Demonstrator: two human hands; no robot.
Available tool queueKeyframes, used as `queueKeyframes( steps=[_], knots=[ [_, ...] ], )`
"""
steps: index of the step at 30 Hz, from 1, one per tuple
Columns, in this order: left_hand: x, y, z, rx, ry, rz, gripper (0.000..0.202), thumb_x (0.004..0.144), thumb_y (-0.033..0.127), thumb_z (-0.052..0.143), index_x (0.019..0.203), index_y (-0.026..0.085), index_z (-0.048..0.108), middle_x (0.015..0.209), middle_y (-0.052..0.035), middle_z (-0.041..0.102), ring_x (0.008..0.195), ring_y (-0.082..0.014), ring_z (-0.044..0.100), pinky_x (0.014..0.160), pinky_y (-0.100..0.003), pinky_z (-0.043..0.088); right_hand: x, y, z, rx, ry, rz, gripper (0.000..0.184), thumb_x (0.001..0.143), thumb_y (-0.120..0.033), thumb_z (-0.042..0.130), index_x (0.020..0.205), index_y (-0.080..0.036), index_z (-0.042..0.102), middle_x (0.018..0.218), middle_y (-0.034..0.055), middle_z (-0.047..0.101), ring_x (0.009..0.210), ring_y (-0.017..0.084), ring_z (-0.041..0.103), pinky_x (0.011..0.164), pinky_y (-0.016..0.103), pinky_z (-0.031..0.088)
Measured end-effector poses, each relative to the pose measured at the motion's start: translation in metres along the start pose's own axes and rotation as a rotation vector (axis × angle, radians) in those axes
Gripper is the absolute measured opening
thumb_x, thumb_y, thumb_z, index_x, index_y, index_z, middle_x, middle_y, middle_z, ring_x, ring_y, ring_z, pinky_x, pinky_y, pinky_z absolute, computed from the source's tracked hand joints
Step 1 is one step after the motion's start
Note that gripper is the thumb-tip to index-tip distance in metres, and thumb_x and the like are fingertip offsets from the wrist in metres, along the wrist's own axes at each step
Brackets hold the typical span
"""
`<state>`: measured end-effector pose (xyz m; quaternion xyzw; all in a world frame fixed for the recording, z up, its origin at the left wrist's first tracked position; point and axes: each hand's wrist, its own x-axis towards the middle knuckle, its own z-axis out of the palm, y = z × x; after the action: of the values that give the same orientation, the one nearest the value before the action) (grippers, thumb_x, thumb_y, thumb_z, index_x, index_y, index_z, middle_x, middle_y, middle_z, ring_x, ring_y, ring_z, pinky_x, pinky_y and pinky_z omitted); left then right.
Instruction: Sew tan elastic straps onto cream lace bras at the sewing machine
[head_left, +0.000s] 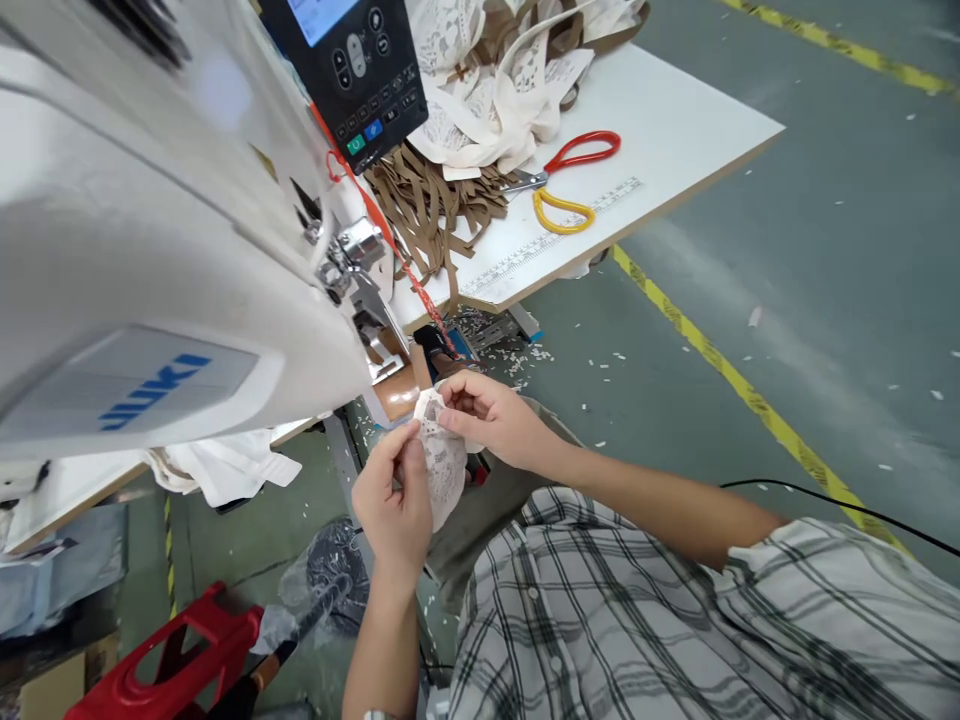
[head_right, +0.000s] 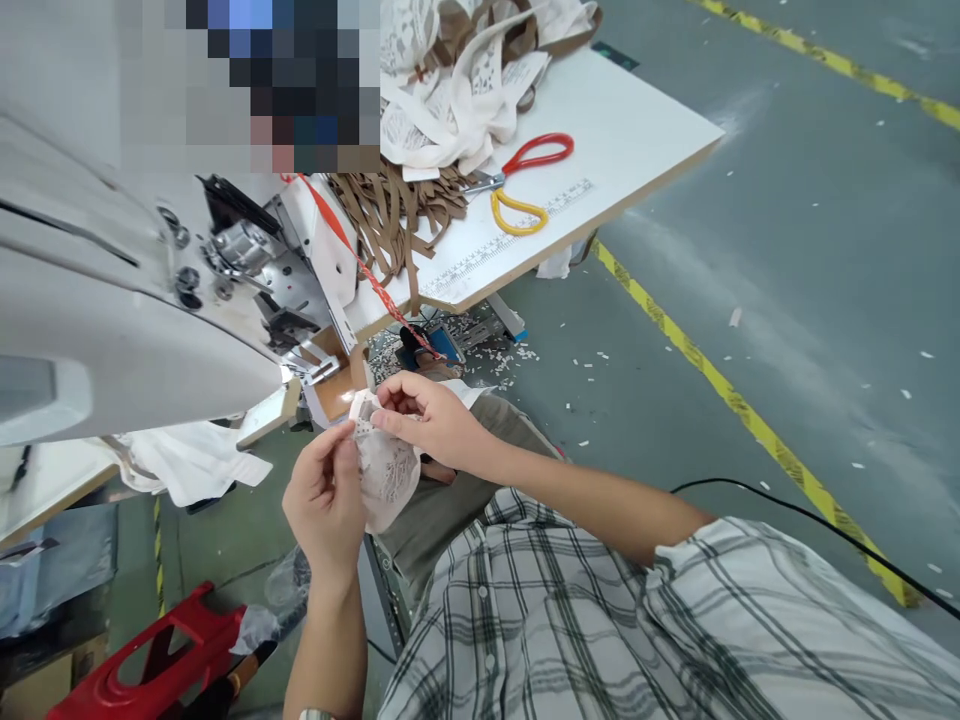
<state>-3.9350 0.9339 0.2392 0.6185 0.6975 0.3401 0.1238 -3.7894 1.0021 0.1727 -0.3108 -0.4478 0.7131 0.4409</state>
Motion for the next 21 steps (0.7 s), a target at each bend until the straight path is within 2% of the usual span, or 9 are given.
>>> queueKeyframes(
  steps=[6, 10, 14, 16, 18, 19, 21],
  knots=[
    [-0.028, 0.002, 0.016, -0.118, -0.094, -0.122, 0.021, 0.094, 0.028, 0.063, 0.113, 0.019, 0.065, 0.088, -0.0034, 0.071, 0.073, -0.013, 0.068, 0.068, -0.023, 0.055, -0.02, -0.01, -0.014, 0.111, 0.013, 0.108, 0.022, 0.084, -0.038, 0.071, 0.091, -0.018, 0.065, 0.086, 0.0, 0.059, 0.075, 0.01, 0.052, 0.066, 0.023, 0.043],
    [-0.03, 0.003, 0.017, -0.139, -0.186, -0.117, 0.019, 0.095, 0.029, 0.061, 0.112, 0.02, 0.064, 0.09, -0.0036, 0.071, 0.076, -0.0133, 0.068, 0.068, -0.022, 0.056, -0.027, -0.012, -0.023, 0.102, 0.008, 0.104, 0.023, 0.082, -0.037, 0.073, 0.089, -0.017, 0.065, 0.084, -0.0004, 0.058, 0.073, 0.01, 0.051, 0.065, 0.023, 0.043],
    [-0.025, 0.005, 0.012, -0.07, -0.235, -0.063, 0.02, 0.095, 0.027, 0.061, 0.114, 0.021, 0.065, 0.1, -0.0055, 0.072, 0.086, -0.0151, 0.07, 0.076, -0.025, 0.058, -0.031, -0.013, -0.029, 0.055, -0.009, 0.095, 0.022, 0.082, -0.037, 0.073, 0.088, -0.017, 0.065, 0.085, 0.0001, 0.06, 0.073, 0.01, 0.053, 0.066, 0.023, 0.044],
    [-0.021, 0.008, 0.007, -0.065, -0.211, -0.012, 0.022, 0.095, 0.023, 0.06, 0.116, 0.021, 0.064, 0.104, -0.0062, 0.071, 0.092, -0.0162, 0.07, 0.082, -0.028, 0.058, -0.032, -0.015, -0.031, -0.033, -0.034, 0.062, 0.02, 0.083, -0.035, 0.071, 0.086, -0.016, 0.066, 0.085, 0.0007, 0.062, 0.075, 0.011, 0.055, 0.067, 0.023, 0.045],
    [-0.015, 0.014, 0.001, -0.08, -0.197, 0.108, 0.028, 0.095, 0.018, 0.058, 0.123, 0.022, 0.061, 0.113, -0.008, 0.07, 0.104, -0.0189, 0.068, 0.09, -0.033, 0.057, -0.034, -0.019, -0.033, -0.163, -0.084, 0.021, 0.017, 0.084, -0.033, 0.07, 0.085, -0.016, 0.068, 0.084, 0.0013, 0.064, 0.077, 0.012, 0.057, 0.069, 0.024, 0.044],
    [-0.012, 0.017, -0.002, -0.073, -0.222, 0.193, 0.034, 0.094, 0.015, 0.057, 0.127, 0.023, 0.058, 0.121, -0.0094, 0.068, 0.114, -0.0211, 0.065, 0.096, -0.037, 0.055, -0.035, -0.02, -0.033, -0.228, -0.114, -0.005, 0.016, 0.085, -0.032, 0.07, 0.084, -0.017, 0.068, 0.083, 0.0014, 0.064, 0.077, 0.012, 0.057, 0.069, 0.024, 0.044],
    [-0.004, 0.022, -0.007, -0.02, -0.357, 0.357, 0.047, 0.093, 0.012, 0.054, 0.139, 0.023, 0.05, 0.136, -0.0117, 0.062, 0.133, -0.0249, 0.055, 0.108, -0.043, 0.048, -0.037, -0.022, -0.035, -0.332, -0.174, -0.063, 0.014, 0.086, -0.031, 0.069, 0.083, -0.017, 0.068, 0.081, 0.0008, 0.064, 0.078, 0.012, 0.058, 0.07, 0.024, 0.044]
  ],
)
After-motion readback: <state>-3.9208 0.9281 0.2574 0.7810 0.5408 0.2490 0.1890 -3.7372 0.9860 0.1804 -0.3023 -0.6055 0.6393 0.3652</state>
